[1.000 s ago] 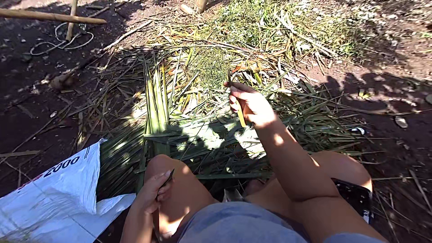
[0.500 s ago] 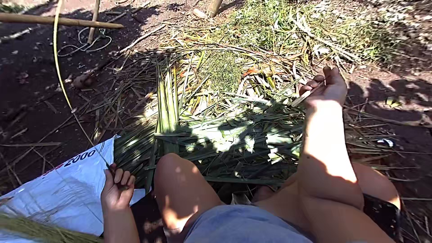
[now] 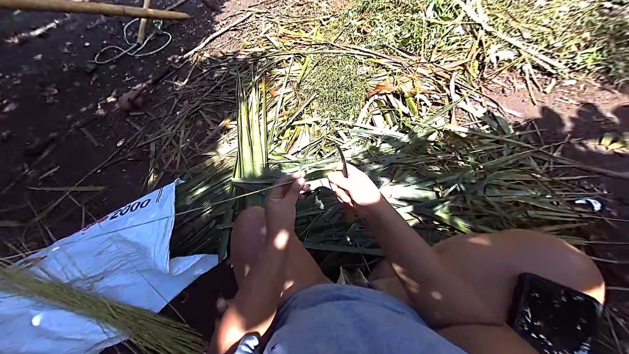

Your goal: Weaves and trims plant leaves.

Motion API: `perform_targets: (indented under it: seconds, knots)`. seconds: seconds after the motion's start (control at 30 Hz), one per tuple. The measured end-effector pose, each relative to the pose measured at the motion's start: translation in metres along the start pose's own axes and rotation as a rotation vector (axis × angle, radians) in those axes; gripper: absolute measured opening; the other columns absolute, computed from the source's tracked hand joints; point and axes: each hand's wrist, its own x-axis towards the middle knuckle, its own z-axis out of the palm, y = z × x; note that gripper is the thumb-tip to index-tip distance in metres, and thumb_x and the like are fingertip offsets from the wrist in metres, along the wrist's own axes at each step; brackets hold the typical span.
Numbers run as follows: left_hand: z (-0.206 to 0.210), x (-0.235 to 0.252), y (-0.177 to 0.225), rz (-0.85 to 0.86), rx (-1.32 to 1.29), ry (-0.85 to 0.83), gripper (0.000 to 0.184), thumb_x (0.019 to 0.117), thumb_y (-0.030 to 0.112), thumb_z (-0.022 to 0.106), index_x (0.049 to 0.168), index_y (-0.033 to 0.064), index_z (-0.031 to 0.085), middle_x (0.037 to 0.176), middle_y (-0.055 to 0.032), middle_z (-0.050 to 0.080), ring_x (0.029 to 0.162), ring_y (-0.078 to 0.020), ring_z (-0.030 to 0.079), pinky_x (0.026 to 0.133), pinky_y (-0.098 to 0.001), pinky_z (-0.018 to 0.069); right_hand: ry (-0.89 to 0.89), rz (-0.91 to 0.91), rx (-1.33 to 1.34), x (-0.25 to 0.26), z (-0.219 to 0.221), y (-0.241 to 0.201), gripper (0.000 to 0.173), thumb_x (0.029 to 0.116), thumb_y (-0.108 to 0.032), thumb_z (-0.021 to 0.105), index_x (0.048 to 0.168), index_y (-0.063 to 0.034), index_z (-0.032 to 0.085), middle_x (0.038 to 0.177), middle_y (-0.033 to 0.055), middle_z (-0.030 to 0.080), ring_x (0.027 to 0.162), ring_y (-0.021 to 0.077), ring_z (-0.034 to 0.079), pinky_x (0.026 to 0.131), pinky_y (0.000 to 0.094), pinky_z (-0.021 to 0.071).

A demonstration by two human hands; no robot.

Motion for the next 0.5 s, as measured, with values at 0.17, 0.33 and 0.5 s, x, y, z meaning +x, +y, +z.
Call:
perform_targets:
  seconds: [0.17,0.33,0.5]
  knots:
    - [-0.035,-0.003,0.023,0.074,0.239,-0.155,0.017,0.0975,0.0,0.063,0.111,-0.0009,0.073,0.103,-0.0051,0.077,0.089,-0.0115,0.073,0.084,-0.0291,0.0607,0.161,0.07,0.01,0.009,-0.035,-0.008,0.008,0.1068,-0.017,0.053,0.109,-0.0105,0.058,0.06,-0.0054,0.049,0.041,0.0008,0.037,0.039,0.0155,0.0355]
    - [-0.034,-0.01,0.012,0.236,0.277,-0.054,0.015,0.0956,0.001,0.066,0.108,0.0018,0.075,0.101,-0.0005,0.077,0.089,-0.0078,0.073,0.085,-0.0266,0.0607,0.378,-0.134,-0.369,0.002,-0.014,0.0,0.032,0.1099,-0.032,0.048,0.129,-0.0068,0.052,0.075,0.0034,0.052,0.053,0.01,0.047,0.051,0.0284,0.0454]
    - [-0.023,-0.012,0.003,0.275,0.303,0.023,0.015,0.0969,0.001,0.064,0.11,-0.001,0.073,0.101,-0.0009,0.077,0.092,-0.0083,0.073,0.086,-0.0284,0.0611,0.176,-0.398,-0.989,-0.027,0.047,-0.003,0.032,0.1085,-0.016,0.044,0.117,0.004,0.067,0.108,0.022,0.07,0.098,0.0372,0.071,0.084,0.0555,0.0575]
